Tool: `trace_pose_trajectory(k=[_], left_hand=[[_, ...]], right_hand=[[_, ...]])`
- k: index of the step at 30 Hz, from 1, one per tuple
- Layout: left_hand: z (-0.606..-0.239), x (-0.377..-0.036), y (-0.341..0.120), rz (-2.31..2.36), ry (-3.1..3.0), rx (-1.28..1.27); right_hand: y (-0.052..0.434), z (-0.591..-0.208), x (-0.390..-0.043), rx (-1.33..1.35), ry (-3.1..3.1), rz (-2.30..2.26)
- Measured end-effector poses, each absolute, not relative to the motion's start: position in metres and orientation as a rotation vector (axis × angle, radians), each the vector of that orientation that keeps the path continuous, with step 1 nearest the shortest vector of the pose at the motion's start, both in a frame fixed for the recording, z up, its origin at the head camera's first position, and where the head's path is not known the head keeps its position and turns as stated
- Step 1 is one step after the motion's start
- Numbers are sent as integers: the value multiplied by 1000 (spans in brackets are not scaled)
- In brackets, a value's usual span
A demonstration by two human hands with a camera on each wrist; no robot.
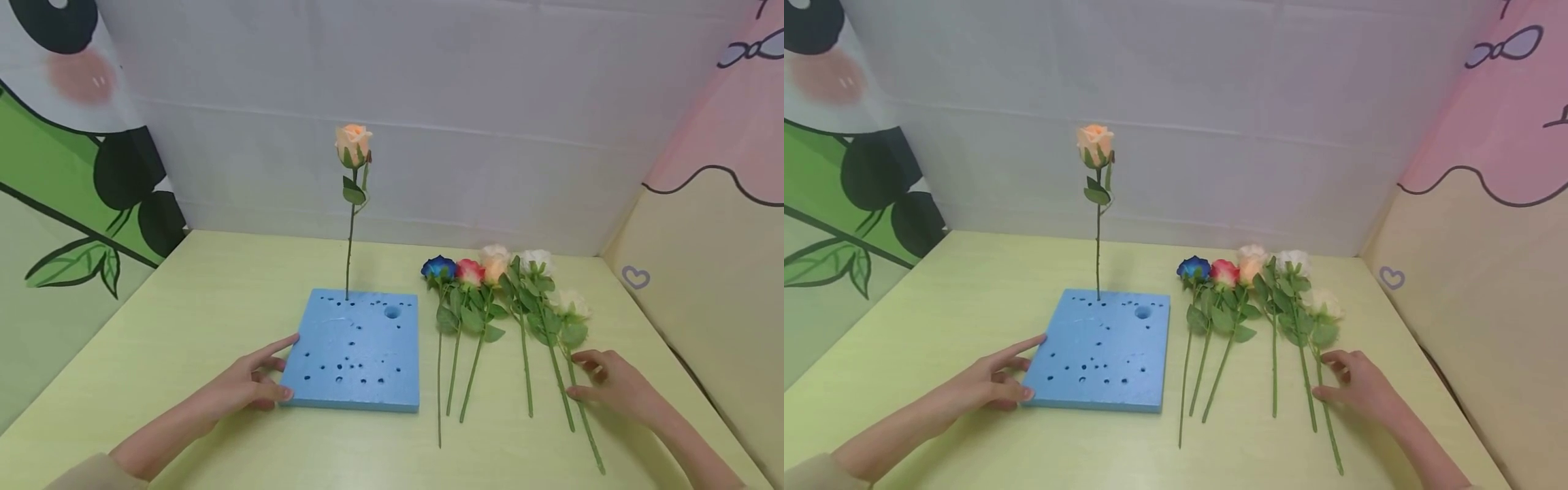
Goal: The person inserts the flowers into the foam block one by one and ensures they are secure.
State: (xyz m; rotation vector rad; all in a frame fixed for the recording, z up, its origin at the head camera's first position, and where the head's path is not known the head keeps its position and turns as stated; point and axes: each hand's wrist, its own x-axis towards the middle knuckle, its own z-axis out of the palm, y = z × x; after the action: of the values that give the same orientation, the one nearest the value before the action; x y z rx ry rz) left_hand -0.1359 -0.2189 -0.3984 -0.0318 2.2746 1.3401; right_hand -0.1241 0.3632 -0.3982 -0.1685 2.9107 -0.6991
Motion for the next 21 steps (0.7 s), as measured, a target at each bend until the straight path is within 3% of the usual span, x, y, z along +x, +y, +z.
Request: trace_pose_trajectory(k=[21], left_hand=[[-396,-135,-218,1343,2278,-39]], right_hand=[[389,-380,-137,-125,2409,-1159]])
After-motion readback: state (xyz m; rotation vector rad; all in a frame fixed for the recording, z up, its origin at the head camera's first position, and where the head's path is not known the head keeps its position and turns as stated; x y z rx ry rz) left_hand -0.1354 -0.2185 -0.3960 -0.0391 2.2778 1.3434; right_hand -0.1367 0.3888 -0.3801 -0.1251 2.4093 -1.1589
